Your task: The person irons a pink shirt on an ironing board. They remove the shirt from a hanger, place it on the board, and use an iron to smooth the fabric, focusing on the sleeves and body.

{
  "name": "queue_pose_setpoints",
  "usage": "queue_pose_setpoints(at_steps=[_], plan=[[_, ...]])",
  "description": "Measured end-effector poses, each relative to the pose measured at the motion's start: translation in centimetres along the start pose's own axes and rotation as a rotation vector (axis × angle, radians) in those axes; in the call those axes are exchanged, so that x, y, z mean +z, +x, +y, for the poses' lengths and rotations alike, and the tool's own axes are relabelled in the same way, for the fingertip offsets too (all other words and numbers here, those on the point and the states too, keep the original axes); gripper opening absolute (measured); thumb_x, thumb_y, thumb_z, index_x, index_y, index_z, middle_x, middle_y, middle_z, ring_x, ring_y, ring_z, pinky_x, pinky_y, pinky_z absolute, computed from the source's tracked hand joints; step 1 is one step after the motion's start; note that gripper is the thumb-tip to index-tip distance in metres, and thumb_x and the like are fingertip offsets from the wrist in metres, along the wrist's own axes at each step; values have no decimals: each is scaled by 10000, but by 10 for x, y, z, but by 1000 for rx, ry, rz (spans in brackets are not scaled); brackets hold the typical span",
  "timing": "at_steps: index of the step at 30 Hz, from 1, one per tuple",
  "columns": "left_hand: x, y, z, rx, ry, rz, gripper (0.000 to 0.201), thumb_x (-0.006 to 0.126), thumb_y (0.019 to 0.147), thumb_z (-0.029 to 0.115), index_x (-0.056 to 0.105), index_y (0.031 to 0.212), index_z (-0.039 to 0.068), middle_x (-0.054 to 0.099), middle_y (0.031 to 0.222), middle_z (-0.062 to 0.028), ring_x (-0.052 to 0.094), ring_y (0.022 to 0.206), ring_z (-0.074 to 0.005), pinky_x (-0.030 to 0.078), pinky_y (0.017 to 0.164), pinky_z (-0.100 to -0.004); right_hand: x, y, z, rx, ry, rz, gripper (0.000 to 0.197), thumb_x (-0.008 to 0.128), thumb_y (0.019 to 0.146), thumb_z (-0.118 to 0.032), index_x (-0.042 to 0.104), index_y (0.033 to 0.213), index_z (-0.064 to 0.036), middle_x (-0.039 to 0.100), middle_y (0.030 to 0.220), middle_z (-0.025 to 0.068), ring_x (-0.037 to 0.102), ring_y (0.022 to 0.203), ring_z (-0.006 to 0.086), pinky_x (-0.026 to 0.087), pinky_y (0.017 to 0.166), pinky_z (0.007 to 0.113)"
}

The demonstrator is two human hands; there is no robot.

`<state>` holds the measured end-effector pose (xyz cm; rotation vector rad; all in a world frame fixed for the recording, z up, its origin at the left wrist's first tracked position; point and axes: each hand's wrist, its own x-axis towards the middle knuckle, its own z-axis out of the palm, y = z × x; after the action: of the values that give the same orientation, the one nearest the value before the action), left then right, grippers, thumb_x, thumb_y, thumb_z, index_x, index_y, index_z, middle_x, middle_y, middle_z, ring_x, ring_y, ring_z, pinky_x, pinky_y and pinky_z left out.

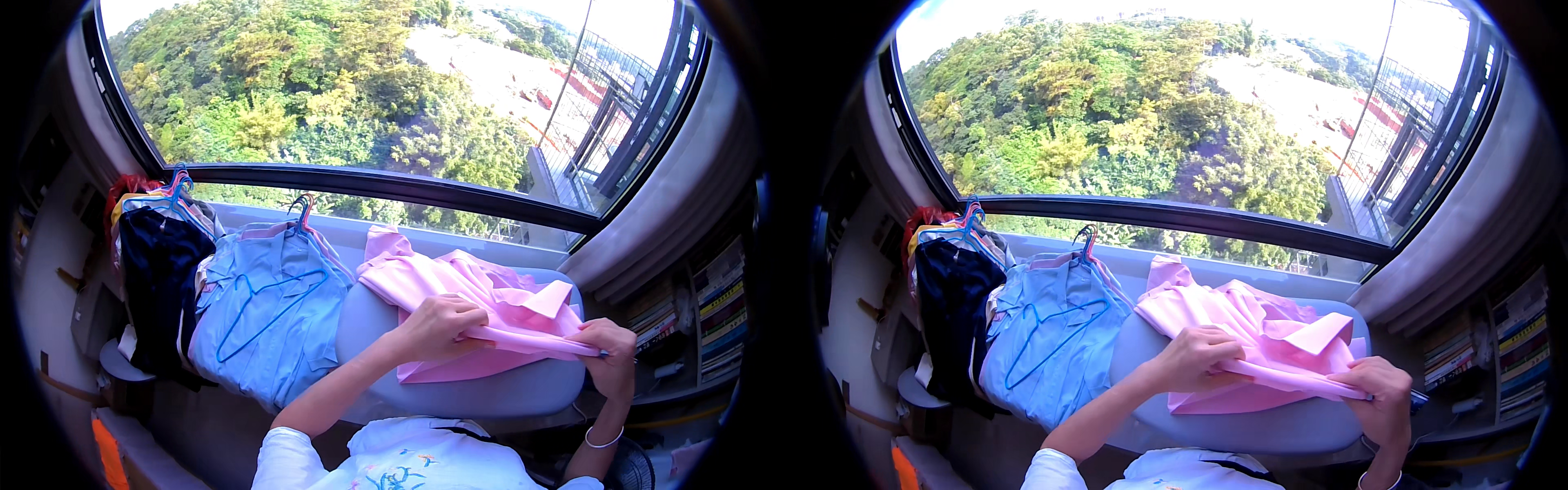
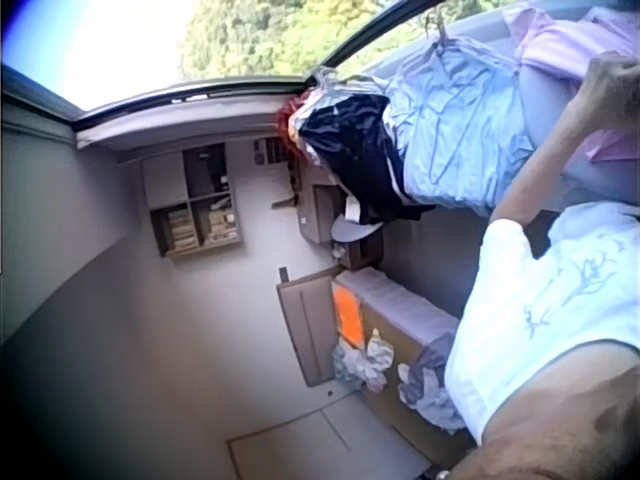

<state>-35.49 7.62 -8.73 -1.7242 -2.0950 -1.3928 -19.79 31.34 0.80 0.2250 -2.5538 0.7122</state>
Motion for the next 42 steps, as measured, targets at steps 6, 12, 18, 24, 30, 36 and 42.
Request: queue_pose_setpoints(at_steps=[6, 12, 18, 24, 30, 36, 42], plan=[[-72, -20, -28, -36, 182, -165, 232, 818, 659, 198, 627, 744, 97, 581, 675, -46, 615, 680, -221, 471, 884, -390, -113, -53, 51, 112, -192, 467, 197, 615, 915, -207, 676, 1047, -74, 679, 984, 101, 639, 918, 203, 541, 859, 357], [-98, -47, -31, -248, 137, -237, 227, 793, 650, 160, 645, 807, 88, 624, 718, -51, 626, 780, -228, 420, 971, -416, -122, -71, 87, 415, -131, 549, 191, 614, 917, -187, 674, 1060, -76, 669, 987, 94, 623, 934, 190, 525, 870, 357], [-97, -84, -54, -465, 283, -362, 184, 756, 677, 103, 655, 828, 73, 632, 784, -44, 615, 836, -216, 464, 875, -375, -115, -50, 97, 500, -114, 552, 181, 622, 920, -196, 674, 1045, -76, 675, 982, 81, 620, 945, 191, 519, 873, 362], [-91, -117, -78, -560, -34, -175, 197, 723, 718, 65, 647, 898, 41, 663, 876, -72, 630, 869, -202, 493, 771, -318, -104, -19, 114, 522, -144, 392, 180, 629, 918, -210, 679, 1017, -68, 680, 945, 87, 628, 897, 173, 535, 814, 344], [-72, -131, -80, -711, -295, -191, 334, 776, 732, 93, 632, 1019, 1, 683, 889, -70, 621, 810, -112, 490, 687, -285, -104, -6, 147, 646, -242, 305, 202, 584, 943, -207, 675, 963, -27, 662, 846, 83, 615, 818, 150, 502, 758, 290], [-75, -145, -92, -884, -206, -133, 151, 732, 759, 27, 697, 897, -22, 657, 741, -10, 579, 700, -49, 479, 630, -230, -80, 6, 171, 531, 2, -298, 151, 701, 799, -72, 682, 928, 4, 660, 800, 77, 615, 741, 137, 511, 670, 278], [-152, -134, -147, -796, 175, 232, 112, 631, 757, 1, 715, 830, -1, 668, 675, -52, 602, 656, -52, 488, 594, -236, -32, 68, 249, 762, -7, -291, 216, 475, 795, 44, 680, 852, 8, 617, 691, 59, 627, 581, 156, 520, 482, 277]])
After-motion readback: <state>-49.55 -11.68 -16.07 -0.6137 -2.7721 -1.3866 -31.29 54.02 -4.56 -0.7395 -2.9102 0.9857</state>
